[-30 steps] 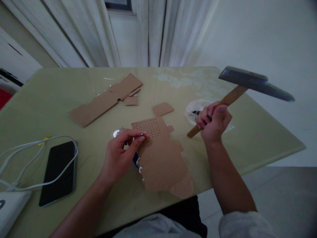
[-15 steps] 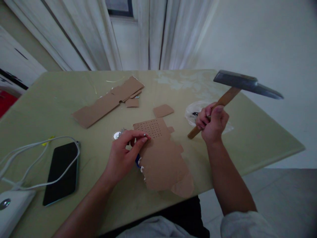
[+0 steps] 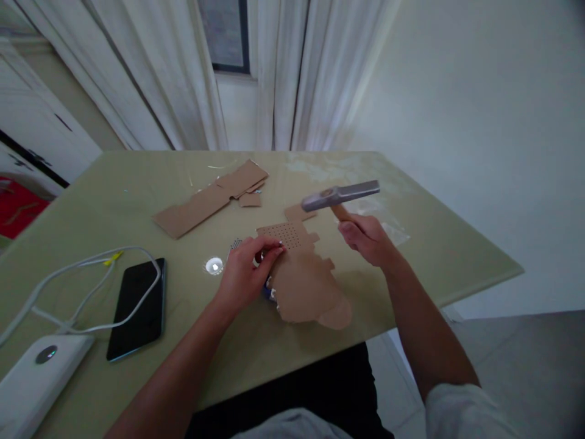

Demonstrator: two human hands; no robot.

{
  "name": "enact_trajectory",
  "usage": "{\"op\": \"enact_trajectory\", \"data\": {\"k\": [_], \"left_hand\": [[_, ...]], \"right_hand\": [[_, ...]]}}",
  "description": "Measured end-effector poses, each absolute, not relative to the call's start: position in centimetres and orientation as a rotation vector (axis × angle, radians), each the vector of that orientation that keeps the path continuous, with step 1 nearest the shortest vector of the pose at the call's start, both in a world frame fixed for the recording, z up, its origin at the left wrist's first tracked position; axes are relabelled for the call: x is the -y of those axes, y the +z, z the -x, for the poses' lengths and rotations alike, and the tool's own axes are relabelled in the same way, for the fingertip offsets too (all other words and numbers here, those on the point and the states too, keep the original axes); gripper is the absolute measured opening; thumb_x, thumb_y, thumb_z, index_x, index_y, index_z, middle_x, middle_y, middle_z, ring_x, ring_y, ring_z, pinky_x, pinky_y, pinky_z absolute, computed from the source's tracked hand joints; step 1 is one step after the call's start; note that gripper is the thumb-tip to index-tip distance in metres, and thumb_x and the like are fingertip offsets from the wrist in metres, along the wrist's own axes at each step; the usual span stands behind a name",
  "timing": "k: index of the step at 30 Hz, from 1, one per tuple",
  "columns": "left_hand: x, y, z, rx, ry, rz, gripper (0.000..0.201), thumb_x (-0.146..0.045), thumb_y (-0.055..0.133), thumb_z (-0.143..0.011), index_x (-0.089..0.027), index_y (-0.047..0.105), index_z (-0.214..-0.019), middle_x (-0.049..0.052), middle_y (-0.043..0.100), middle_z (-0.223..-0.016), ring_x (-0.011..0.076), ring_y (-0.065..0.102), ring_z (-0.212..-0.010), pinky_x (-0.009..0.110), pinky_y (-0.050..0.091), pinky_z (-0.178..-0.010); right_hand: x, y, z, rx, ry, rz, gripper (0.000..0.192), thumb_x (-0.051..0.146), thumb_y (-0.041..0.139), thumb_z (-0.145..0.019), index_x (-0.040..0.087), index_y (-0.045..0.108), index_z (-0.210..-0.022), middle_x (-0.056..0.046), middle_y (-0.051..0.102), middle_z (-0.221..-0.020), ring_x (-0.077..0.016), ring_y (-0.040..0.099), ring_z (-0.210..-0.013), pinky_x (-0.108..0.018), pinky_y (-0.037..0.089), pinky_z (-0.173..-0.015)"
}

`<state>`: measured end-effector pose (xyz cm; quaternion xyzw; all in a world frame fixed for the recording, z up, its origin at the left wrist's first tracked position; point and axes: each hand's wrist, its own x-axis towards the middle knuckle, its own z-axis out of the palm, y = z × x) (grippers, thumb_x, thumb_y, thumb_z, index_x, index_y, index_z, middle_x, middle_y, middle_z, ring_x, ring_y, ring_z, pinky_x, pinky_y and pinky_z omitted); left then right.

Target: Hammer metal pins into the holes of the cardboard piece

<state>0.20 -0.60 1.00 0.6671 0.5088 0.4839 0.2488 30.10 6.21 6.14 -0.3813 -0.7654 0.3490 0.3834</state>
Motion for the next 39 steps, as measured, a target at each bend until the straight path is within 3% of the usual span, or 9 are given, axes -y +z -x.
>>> {"op": "enact_trajectory", "data": {"k": [5,11,27,39], "left_hand": [[0.6,0.9,-0.1,-1.374,1.304,-1.842,0.019,-0.041,0.074,-0.103,-0.025,0.086,-0.103,0.003,0.084,-0.093,0.0191,0.065,-0.073,0.032,0.049,-0.072],[0.5,0.7,0.0,-1.417,1.239,-1.87,0.018,-0.036,0.072,-0.104,-0.024,0.086,-0.106,0.003,0.082,-0.092,0.0185,0.064,-0.076,0.031,0.048,-0.073],[0.4,0.7,-0.1,-1.408,1.258,-1.899,0.015,-0.033,0.072,-0.105,-0.025,0.085,-0.105,0.002,0.08,-0.086,0.0186,0.064,-0.073,0.031,0.047,-0.071],[0.2,0.4,-0.2,-1.401,1.256,-1.89,0.013,-0.032,0.074,-0.103,-0.025,0.085,-0.103,0.002,0.082,-0.088,0.0191,0.065,-0.075,0.032,0.048,-0.072]], "right_hand": [[-5.3,9.9,-29.4,2.507,0.622,0.971,0.059,0.068,0.056,-0.111,0.023,0.055,-0.073,0.005,0.045,-0.058,-0.0128,0.044,-0.054,-0.031,0.027,-0.059],[-5.1,13.0,-28.8,2.784,0.516,1.133,0.062,0.071,0.041,-0.115,0.022,0.058,-0.081,0.001,0.05,-0.069,-0.0171,0.049,-0.066,-0.034,0.03,-0.07],[-5.3,15.1,-27.2,2.803,0.627,1.181,0.067,0.076,0.039,-0.114,0.022,0.059,-0.079,0.0,0.056,-0.073,-0.0178,0.054,-0.071,-0.034,0.036,-0.073],[-5.5,14.7,-27.1,2.774,0.656,1.228,0.069,0.08,0.038,-0.111,0.023,0.055,-0.077,0.001,0.053,-0.072,-0.0171,0.051,-0.07,-0.035,0.032,-0.072]]}}
